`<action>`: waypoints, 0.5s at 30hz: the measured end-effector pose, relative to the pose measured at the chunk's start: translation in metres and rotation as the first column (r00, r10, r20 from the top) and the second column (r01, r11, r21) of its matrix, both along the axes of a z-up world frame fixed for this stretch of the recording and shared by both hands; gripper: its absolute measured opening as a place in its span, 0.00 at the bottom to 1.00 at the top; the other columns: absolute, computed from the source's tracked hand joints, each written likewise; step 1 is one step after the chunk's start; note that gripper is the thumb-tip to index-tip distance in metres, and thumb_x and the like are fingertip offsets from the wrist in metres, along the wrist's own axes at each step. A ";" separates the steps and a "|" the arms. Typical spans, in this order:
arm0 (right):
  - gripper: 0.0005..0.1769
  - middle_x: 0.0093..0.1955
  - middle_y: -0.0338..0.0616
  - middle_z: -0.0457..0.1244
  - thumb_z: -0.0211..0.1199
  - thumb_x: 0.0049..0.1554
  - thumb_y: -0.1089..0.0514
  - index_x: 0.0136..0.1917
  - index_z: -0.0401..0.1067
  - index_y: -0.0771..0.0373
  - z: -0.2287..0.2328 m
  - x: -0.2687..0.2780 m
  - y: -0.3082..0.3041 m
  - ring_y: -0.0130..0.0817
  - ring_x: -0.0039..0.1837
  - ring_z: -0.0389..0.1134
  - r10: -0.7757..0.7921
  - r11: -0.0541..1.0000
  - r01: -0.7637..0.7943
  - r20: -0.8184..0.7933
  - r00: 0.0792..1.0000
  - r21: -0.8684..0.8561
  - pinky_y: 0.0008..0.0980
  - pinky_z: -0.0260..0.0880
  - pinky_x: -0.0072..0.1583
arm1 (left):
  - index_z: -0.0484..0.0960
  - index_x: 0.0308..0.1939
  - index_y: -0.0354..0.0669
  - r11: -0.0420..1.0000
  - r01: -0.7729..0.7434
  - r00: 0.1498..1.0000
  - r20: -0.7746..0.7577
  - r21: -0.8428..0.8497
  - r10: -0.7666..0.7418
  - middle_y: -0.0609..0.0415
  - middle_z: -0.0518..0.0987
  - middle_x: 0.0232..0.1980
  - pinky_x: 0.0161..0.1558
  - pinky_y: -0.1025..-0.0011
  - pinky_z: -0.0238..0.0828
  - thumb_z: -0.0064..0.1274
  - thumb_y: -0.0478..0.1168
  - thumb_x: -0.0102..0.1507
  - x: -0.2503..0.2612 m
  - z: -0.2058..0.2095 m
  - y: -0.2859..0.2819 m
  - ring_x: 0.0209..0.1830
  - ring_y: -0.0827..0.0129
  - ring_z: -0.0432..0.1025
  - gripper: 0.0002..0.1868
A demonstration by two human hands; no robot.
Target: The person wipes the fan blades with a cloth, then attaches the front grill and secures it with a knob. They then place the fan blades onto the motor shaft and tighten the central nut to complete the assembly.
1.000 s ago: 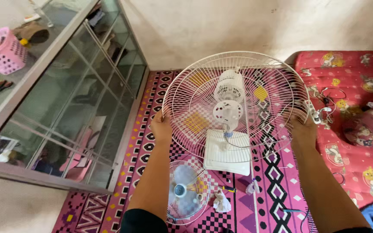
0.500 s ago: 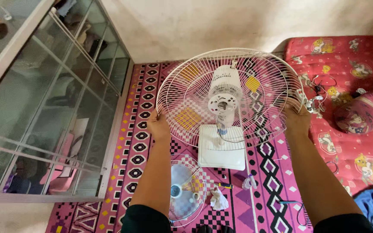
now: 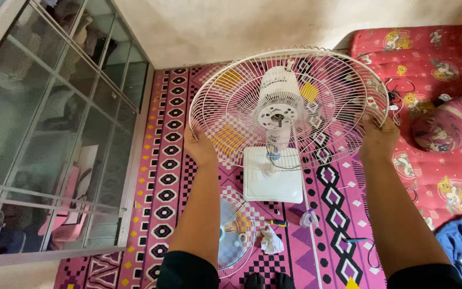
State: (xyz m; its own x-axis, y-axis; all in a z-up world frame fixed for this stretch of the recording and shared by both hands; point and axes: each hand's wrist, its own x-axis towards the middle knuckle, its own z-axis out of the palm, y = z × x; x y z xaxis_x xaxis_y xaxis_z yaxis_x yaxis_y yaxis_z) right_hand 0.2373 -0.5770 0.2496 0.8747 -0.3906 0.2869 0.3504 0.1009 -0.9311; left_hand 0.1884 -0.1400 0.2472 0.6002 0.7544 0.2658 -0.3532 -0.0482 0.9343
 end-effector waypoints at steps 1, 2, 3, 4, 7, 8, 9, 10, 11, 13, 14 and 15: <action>0.10 0.51 0.38 0.70 0.61 0.66 0.71 0.59 0.78 0.67 0.004 -0.002 0.002 0.24 0.50 0.69 0.028 0.999 -0.028 0.038 0.999 0.016 0.26 0.72 0.54 | 0.74 0.64 0.32 1.000 0.001 1.000 0.003 -0.006 -0.001 0.53 0.80 0.58 0.54 0.72 0.71 0.44 0.33 0.72 0.000 0.005 -0.001 0.53 0.72 0.75 0.17; 0.10 0.51 0.39 0.69 0.61 0.67 0.71 0.60 0.78 0.68 0.007 -0.005 0.003 0.25 0.50 0.69 0.054 0.998 -0.057 0.077 0.996 0.030 0.26 0.71 0.55 | 0.74 0.65 0.32 1.000 0.001 1.000 0.006 -0.012 -0.001 0.53 0.80 0.59 0.54 0.73 0.71 0.43 0.33 0.72 0.000 0.010 -0.002 0.55 0.72 0.75 0.18; 0.10 0.51 0.40 0.69 0.61 0.67 0.72 0.61 0.78 0.69 0.010 -0.006 0.005 0.26 0.50 0.68 0.081 0.995 -0.087 0.115 0.990 0.044 0.27 0.71 0.55 | 0.74 0.65 0.31 1.000 -0.001 0.999 0.035 -0.021 0.002 0.52 0.80 0.58 0.55 0.72 0.71 0.43 0.32 0.72 0.001 0.015 -0.003 0.55 0.71 0.75 0.17; 0.10 0.50 0.41 0.69 0.61 0.67 0.72 0.60 0.77 0.69 0.013 -0.008 0.006 0.26 0.50 0.69 0.075 0.993 -0.082 0.091 0.993 0.082 0.27 0.72 0.55 | 0.75 0.64 0.30 0.999 -0.004 0.998 0.065 -0.031 0.006 0.50 0.80 0.58 0.56 0.72 0.70 0.43 0.32 0.73 0.001 0.020 -0.005 0.55 0.70 0.74 0.17; 0.10 0.50 0.42 0.70 0.60 0.66 0.71 0.60 0.76 0.68 0.020 -0.010 0.003 0.28 0.49 0.71 0.070 0.986 -0.077 0.051 0.996 0.149 0.28 0.75 0.54 | 0.75 0.64 0.29 0.999 -0.024 0.991 0.133 -0.025 0.028 0.49 0.80 0.57 0.57 0.72 0.69 0.44 0.31 0.72 0.001 0.033 -0.011 0.54 0.70 0.74 0.17; 0.10 0.51 0.42 0.70 0.59 0.67 0.71 0.61 0.76 0.68 0.020 -0.012 0.002 0.28 0.49 0.71 0.076 0.986 -0.083 0.054 0.996 0.143 0.28 0.75 0.55 | 0.75 0.64 0.29 0.999 -0.034 0.988 0.150 -0.017 0.036 0.49 0.80 0.57 0.57 0.72 0.69 0.44 0.31 0.72 0.000 0.036 -0.013 0.54 0.70 0.74 0.17; 0.10 0.51 0.43 0.70 0.59 0.68 0.70 0.61 0.75 0.68 0.019 -0.012 0.002 0.28 0.50 0.71 0.083 0.987 -0.090 0.059 0.995 0.136 0.28 0.75 0.55 | 0.75 0.65 0.30 0.999 -0.021 0.993 0.113 -0.028 0.024 0.48 0.80 0.58 0.58 0.71 0.69 0.44 0.32 0.73 -0.001 0.039 -0.015 0.55 0.68 0.74 0.18; 0.10 0.51 0.43 0.70 0.59 0.68 0.70 0.61 0.75 0.68 0.019 -0.010 0.002 0.28 0.49 0.72 0.053 0.989 -0.059 0.052 0.997 0.134 0.28 0.75 0.54 | 0.74 0.66 0.31 0.999 -0.009 0.997 0.077 -0.039 0.012 0.47 0.80 0.59 0.58 0.70 0.69 0.43 0.34 0.73 -0.001 0.042 -0.016 0.57 0.66 0.73 0.18; 0.10 0.51 0.43 0.70 0.60 0.68 0.70 0.61 0.75 0.69 0.017 -0.009 0.002 0.28 0.49 0.72 0.025 0.991 -0.031 0.043 0.999 0.133 0.28 0.75 0.54 | 0.74 0.67 0.32 0.999 0.001 0.999 0.039 -0.049 0.001 0.46 0.80 0.60 0.59 0.68 0.68 0.43 0.35 0.74 -0.002 0.042 -0.018 0.58 0.65 0.73 0.19; 0.09 0.51 0.43 0.71 0.60 0.67 0.70 0.61 0.75 0.68 0.012 -0.007 0.002 0.28 0.49 0.72 -0.016 0.993 0.011 0.040 0.999 0.116 0.28 0.75 0.53 | 0.66 0.72 0.29 0.949 -0.109 0.994 0.011 0.295 0.111 0.38 0.70 0.70 0.67 0.61 0.58 0.48 0.34 0.71 -0.007 0.038 -0.022 0.69 0.55 0.62 0.25; 0.09 0.51 0.43 0.71 0.60 0.67 0.70 0.61 0.75 0.68 0.009 -0.007 0.003 0.28 0.49 0.72 -0.029 0.995 0.024 0.046 0.999 0.100 0.28 0.75 0.54 | 0.62 0.74 0.28 0.877 -0.150 0.987 0.011 0.457 0.163 0.35 0.64 0.74 0.72 0.58 0.53 0.50 0.33 0.69 -0.010 0.034 -0.026 0.74 0.51 0.57 0.30; 0.10 0.51 0.43 0.71 0.60 0.67 0.70 0.60 0.75 0.68 0.006 -0.004 0.004 0.27 0.49 0.72 -0.043 0.995 0.038 0.057 0.997 0.087 0.28 0.75 0.54 | 0.62 0.74 0.27 0.849 -0.209 0.969 -0.010 0.486 0.245 0.33 0.63 0.74 0.72 0.56 0.51 0.52 0.34 0.69 -0.012 0.029 -0.032 0.74 0.49 0.55 0.31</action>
State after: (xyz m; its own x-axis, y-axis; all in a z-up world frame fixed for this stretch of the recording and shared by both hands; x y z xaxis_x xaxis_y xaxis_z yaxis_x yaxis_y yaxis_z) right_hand 0.2330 -0.5730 0.2560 0.8403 -0.4507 0.3014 0.4100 0.1645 -0.8971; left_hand 0.1767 -0.1721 0.2759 0.4578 0.6629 0.5924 -0.2129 -0.5652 0.7970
